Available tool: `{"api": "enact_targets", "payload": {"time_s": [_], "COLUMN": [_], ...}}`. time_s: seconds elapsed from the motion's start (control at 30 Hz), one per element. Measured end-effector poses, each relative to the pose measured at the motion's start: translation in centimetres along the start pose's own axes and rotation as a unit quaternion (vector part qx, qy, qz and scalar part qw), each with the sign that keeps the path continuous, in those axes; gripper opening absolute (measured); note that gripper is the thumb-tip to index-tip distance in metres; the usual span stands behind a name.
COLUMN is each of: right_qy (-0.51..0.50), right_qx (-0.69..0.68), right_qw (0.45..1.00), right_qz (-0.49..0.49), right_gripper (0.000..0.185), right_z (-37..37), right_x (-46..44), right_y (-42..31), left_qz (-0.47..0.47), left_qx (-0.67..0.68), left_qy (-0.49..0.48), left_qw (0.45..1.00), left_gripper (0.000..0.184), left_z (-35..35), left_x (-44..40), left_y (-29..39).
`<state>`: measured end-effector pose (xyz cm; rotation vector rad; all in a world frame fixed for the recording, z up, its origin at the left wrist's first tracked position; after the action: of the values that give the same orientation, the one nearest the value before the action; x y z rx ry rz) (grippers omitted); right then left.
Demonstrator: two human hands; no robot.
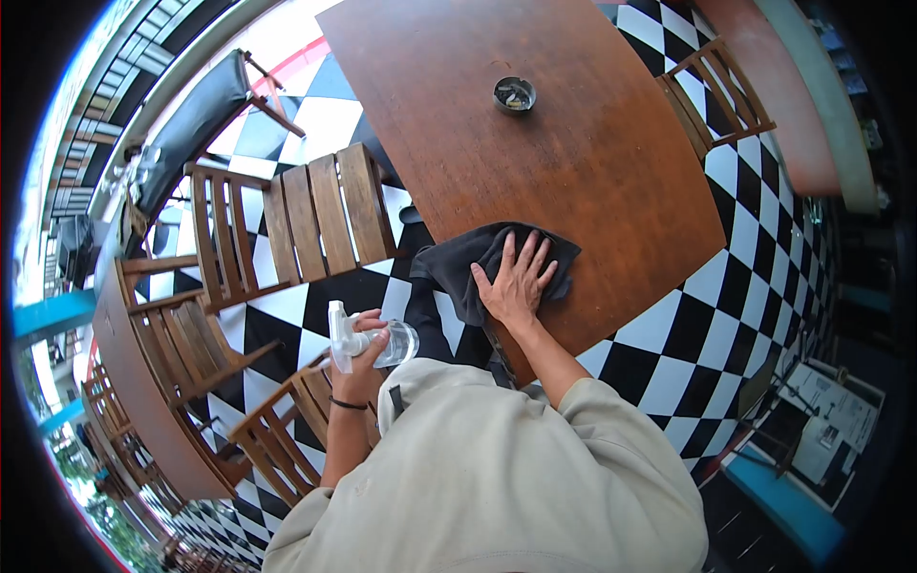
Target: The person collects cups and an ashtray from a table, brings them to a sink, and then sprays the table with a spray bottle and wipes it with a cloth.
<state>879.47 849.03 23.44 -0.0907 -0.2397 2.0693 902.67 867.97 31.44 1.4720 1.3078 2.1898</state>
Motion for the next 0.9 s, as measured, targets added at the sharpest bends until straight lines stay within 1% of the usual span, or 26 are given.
{"api": "enact_targets", "payload": {"time_s": [0.07,0.13,0.2,0.23,0.27,0.3,0.37,0.4,0.43,0.47,0.53,0.57,0.6,0.63,0.73,0.77,0.83,0.87,0.9], "right_qy": [0.015,0.03,0.037,0.033,0.029,0.049,0.088,0.109,0.195,0.142,0.105,0.103,0.101,0.099,0.085,0.114,0.184,0.22,0.234], "right_qx": [-0.007,-0.021,-0.039,-0.051,-0.062,-0.037,-0.076,-0.095,-0.019,-0.027,-0.029,-0.028,-0.027,-0.026,-0.093,-0.099,-0.109,-0.113,-0.118], "right_qw": [1.0,0.999,0.998,0.998,0.998,0.998,0.992,0.987,0.978,0.976,0.965,0.963,0.962,0.962,0.958,0.958,0.958,0.953,0.95], "right_qz": [0.009,0.014,0.019,0.012,0.005,-0.01,-0.057,-0.077,-0.075,-0.163,-0.239,-0.246,-0.251,-0.255,-0.258,-0.243,-0.193,-0.173,-0.167], "right_gripper": [0.087,0.085,0.085,0.086,0.087,0.088,0.088,0.087,0.085,0.093,0.1,0.1,0.101,0.102,0.099,0.095,0.093,0.091,0.09], "right_z": [-0.3,-0.7,-0.7,-0.5,-0.1,0.8,5.1,6.8,7.6,7.9,6.5,6.0,5.4,5.3,3.9,3.6,3.5,3.8,3.8], "right_x": [-5.5,-10.9,-16.4,-18.6,-20.4,-21.7,-24.0,-24.8,-25.3,-25.7,-26.0,-26.2,-26.4,-26.8,-27.3,-27.3,-26.9,-25.9,-24.4], "right_y": [-2.4,-4.4,-6.0,-6.6,-7.1,-7.3,-5.7,-4.2,-1.8,0.8,5.2,6.1,6.9,7.2,8.0,8.5,8.9,9.2,9.8], "left_qz": [-0.025,-0.06,-0.053,-0.113,-0.11,-0.126,-0.171,-0.179,-0.21,-0.241,-0.24,-0.208,-0.25,-0.237,-0.212,-0.202,-0.219,-0.194,-0.195], "left_qx": [-0.078,-0.119,-0.102,-0.144,-0.172,-0.169,-0.16,-0.152,-0.175,-0.199,-0.179,-0.161,-0.182,-0.187,-0.182,-0.175,-0.184,-0.191,-0.203], "left_qy": [-0.008,-0.036,-0.05,-0.031,-0.025,-0.031,-0.035,-0.035,-0.035,-0.035,-0.052,-0.074,-0.085,-0.094,-0.127,-0.14,-0.152,-0.167,-0.175], "left_qw": [0.997,0.99,0.992,0.983,0.979,0.977,0.972,0.972,0.961,0.949,0.953,0.962,0.947,0.949,0.952,0.953,0.946,0.948,0.943], "left_gripper": [0.031,0.037,0.032,0.025,0.019,0.019,0.021,0.021,0.022,0.022,0.023,0.023,0.021,0.02,0.019,0.019,0.019,0.019,0.019], "left_z": [0.4,0.5,0.2,0.5,0.2,0.0,-0.6,-1.0,-1.6,-2.3,-3.9,-4.8,-6.0,-6.9,-9.6,-10.5,-12.1,-12.9,-13.8], "left_x": [-3.5,-6.6,-9.4,-11.0,-12.1,-13.1,-15.2,-16.0,-16.2,-16.5,-17.1,-17.7,-17.8,-18.1,-17.8,-17.6,-16.1,-15.6,-14.8], "left_y": [3.5,7.9,12.1,13.8,15.7,17.4,20.3,21.6,23.1,24.3,25.4,25.2,25.7,25.5,24.4,23.9,23.5,22.7,22.3]}}
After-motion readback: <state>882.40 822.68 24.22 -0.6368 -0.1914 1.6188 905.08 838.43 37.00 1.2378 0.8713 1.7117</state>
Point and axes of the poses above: each hand's wrist, its own x-axis away from the middle knuckle, its own z-axis out of the back of the hand, y = z × x, the point moved 9 cm from there along -x, towards the middle knuckle, and after that the axes turned 13 degrees about z, right-handed, at the moved point
